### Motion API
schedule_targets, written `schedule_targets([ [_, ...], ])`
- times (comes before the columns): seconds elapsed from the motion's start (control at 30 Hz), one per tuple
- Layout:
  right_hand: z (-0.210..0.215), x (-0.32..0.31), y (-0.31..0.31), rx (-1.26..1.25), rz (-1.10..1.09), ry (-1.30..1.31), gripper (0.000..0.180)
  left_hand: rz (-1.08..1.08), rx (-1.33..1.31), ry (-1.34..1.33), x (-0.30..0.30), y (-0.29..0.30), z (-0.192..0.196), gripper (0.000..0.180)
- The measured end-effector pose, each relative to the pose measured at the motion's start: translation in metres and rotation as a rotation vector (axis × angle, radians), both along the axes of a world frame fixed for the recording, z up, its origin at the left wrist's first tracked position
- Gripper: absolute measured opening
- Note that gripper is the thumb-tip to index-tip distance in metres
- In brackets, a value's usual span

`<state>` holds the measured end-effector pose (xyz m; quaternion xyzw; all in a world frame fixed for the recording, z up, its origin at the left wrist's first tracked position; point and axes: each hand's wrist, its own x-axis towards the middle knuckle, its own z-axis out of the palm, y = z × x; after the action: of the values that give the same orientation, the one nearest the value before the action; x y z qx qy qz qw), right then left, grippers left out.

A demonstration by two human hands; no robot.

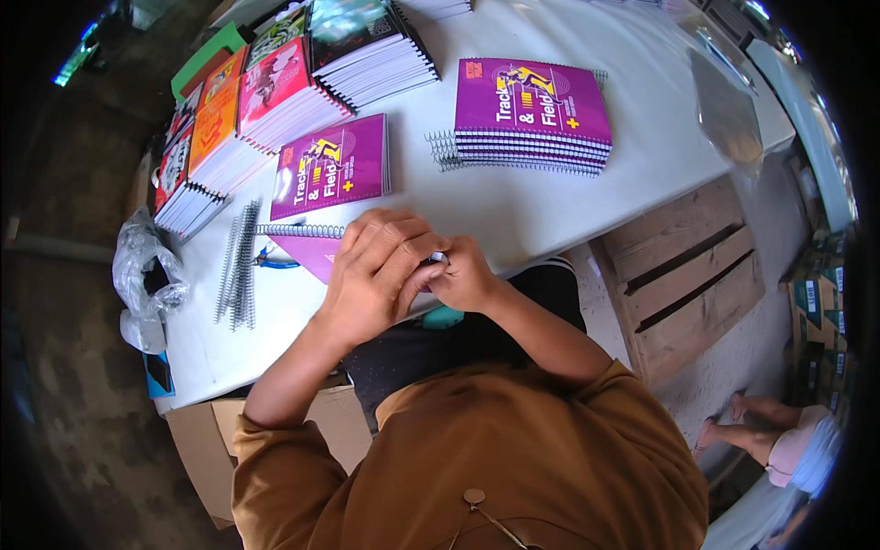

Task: The person threads a plastic spiral coil through the punched holes of a notebook cover and pages by hand, turning the coil to advance it through the stack and then folding the coil ends.

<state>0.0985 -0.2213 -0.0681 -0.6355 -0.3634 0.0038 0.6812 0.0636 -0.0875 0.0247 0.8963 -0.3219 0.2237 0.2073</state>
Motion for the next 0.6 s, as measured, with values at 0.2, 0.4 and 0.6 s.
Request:
schedule_targets([
  [0.2, 0.02, 0.002, -0.008, -0.017, 0.021, 0.011, 0.015, 0.059, 0.149, 0.036, -0.002, -0.004, 0.041, 0.023],
  [0.4, 0.041, 0.0, -0.015, 0.119, 0.025, -0.022, 0.023, 0.051, 0.205, -0.069, -0.002, -0.007, 0.059, 0.041],
  [0.6, 0.085, 0.05, -0.066, 0.914, -0.218, 0.214, 0.024, 0.551, -1.097, 0.034, 0.035, -0.035, 0.018, 0.056],
])
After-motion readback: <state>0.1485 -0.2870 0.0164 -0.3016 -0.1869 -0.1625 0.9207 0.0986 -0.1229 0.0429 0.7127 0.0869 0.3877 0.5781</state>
